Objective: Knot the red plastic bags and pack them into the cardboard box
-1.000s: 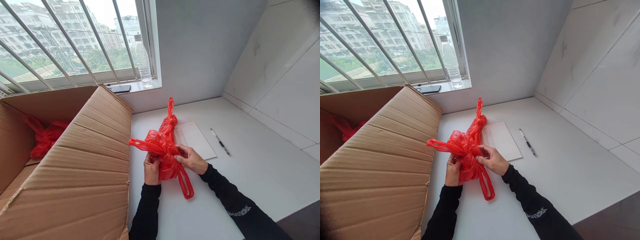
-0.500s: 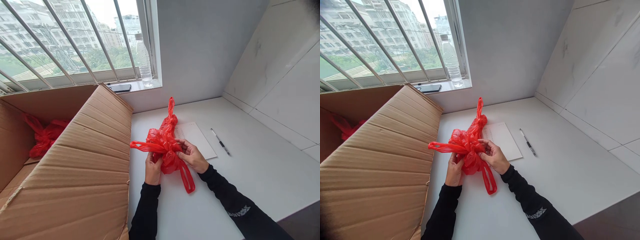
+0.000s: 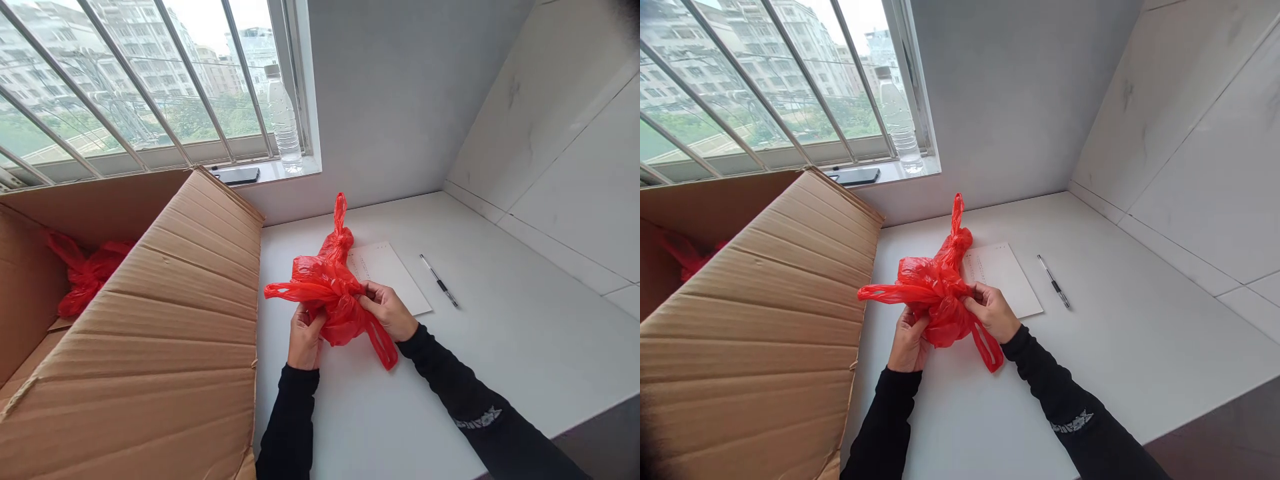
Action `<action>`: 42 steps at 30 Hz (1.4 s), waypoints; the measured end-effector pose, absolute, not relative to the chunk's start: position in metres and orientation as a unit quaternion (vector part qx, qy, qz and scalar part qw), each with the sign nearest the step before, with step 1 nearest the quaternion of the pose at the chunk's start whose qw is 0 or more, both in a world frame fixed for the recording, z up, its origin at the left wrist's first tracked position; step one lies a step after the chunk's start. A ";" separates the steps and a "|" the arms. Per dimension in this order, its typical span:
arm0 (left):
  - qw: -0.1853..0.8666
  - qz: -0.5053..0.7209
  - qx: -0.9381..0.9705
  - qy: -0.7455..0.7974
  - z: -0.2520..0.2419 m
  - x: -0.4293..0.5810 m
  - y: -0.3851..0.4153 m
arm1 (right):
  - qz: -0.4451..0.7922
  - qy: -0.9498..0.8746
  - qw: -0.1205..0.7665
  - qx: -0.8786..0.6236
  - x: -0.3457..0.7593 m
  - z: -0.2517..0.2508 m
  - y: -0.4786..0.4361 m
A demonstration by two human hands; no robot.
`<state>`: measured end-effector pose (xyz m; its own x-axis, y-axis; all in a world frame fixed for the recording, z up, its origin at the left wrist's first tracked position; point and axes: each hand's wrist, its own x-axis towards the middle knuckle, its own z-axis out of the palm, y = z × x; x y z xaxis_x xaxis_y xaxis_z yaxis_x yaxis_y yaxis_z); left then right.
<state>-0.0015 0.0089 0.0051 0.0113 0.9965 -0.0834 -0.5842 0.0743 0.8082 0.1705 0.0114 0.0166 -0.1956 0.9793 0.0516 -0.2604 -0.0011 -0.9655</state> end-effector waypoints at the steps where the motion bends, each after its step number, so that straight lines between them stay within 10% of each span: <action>1: 0.652 0.603 0.303 0.345 0.007 -0.001 0.007 | 0.608 -0.474 0.521 -0.365 0.171 0.016 0.011; 42: 0.643 0.639 0.239 0.347 0.003 -0.002 0.010 | 0.633 -0.532 0.456 -0.330 0.161 0.033 0.002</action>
